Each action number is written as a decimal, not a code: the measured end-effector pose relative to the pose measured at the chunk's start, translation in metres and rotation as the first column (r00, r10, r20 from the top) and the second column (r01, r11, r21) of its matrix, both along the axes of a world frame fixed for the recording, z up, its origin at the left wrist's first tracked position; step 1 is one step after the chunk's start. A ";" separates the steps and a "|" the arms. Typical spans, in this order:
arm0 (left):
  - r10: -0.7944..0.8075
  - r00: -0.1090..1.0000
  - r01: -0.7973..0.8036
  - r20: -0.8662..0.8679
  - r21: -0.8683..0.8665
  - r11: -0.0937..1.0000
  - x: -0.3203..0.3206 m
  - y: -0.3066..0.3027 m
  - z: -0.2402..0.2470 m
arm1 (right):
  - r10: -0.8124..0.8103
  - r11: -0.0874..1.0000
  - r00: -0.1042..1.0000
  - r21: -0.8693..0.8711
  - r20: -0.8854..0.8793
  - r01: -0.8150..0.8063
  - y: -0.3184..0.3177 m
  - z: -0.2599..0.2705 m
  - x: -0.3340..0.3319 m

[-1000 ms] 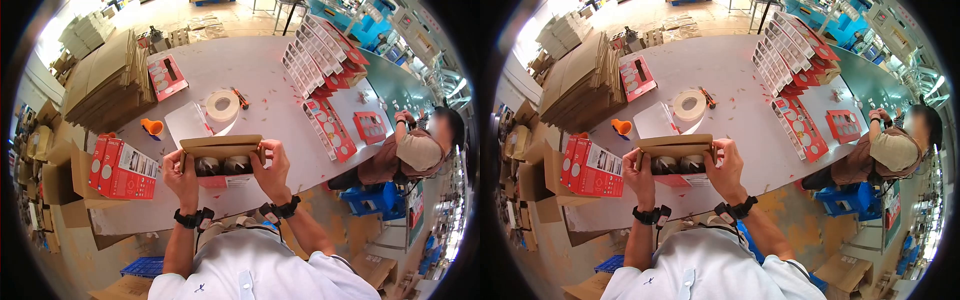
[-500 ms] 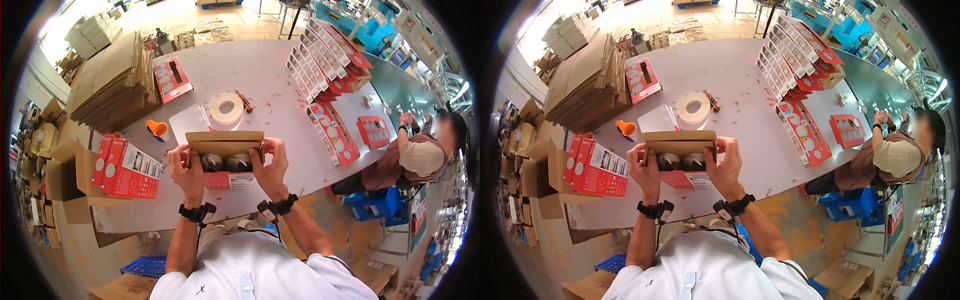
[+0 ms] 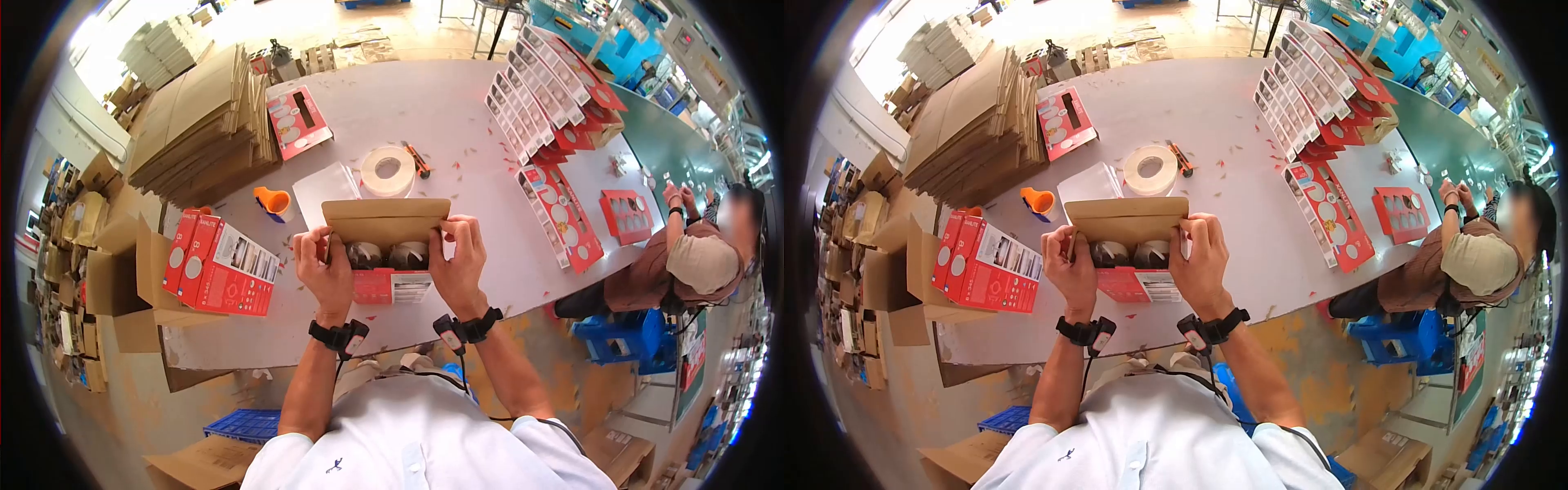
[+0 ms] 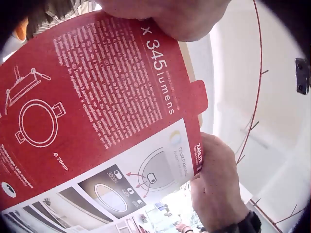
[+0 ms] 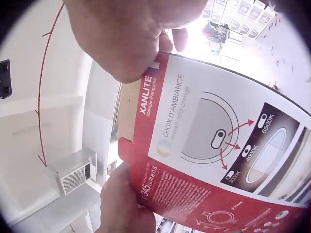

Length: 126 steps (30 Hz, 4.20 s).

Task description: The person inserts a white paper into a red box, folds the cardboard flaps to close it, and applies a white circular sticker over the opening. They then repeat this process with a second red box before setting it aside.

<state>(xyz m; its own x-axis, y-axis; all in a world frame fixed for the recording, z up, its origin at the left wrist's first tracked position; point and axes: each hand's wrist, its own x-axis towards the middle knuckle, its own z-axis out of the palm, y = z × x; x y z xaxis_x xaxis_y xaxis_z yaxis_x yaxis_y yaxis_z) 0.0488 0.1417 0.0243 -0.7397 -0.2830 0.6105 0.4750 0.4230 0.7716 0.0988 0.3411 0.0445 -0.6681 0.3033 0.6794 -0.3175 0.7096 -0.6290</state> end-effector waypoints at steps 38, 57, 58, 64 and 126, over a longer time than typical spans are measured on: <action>-0.827 0.459 0.695 0.325 0.448 0.562 0.009 -0.081 -0.005 | 0.690 0.600 0.674 -0.729 0.263 -0.330 0.037 -0.008 0.042; -0.644 0.746 0.436 0.170 0.606 0.665 0.041 -0.046 -0.016 | 0.606 0.490 0.761 -0.862 0.231 -0.129 -0.020 -0.026 0.038; -0.659 0.735 0.458 0.159 0.600 0.656 0.040 -0.044 -0.015 | 0.622 0.525 0.742 -0.836 0.251 -0.157 -0.015 -0.024 0.039; -0.764 0.629 0.562 0.144 0.595 0.575 0.030 -0.062 -0.023 | 0.700 0.502 0.667 -0.840 0.256 -0.205 0.004 -0.012 0.037; -0.875 0.405 0.578 0.265 0.667 0.470 0.035 -0.055 0.014 | 0.753 0.493 0.554 -0.862 0.356 -0.115 -0.022 0.026 0.056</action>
<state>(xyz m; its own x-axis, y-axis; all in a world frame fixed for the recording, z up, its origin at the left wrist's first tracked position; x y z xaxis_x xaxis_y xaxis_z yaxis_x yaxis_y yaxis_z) 0.0835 0.0864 0.0388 -0.8956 0.4431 0.0402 -0.1092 -0.3067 0.9455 0.1546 0.3195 0.0700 -0.9652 -0.0564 -0.2555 0.2614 -0.1639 -0.9512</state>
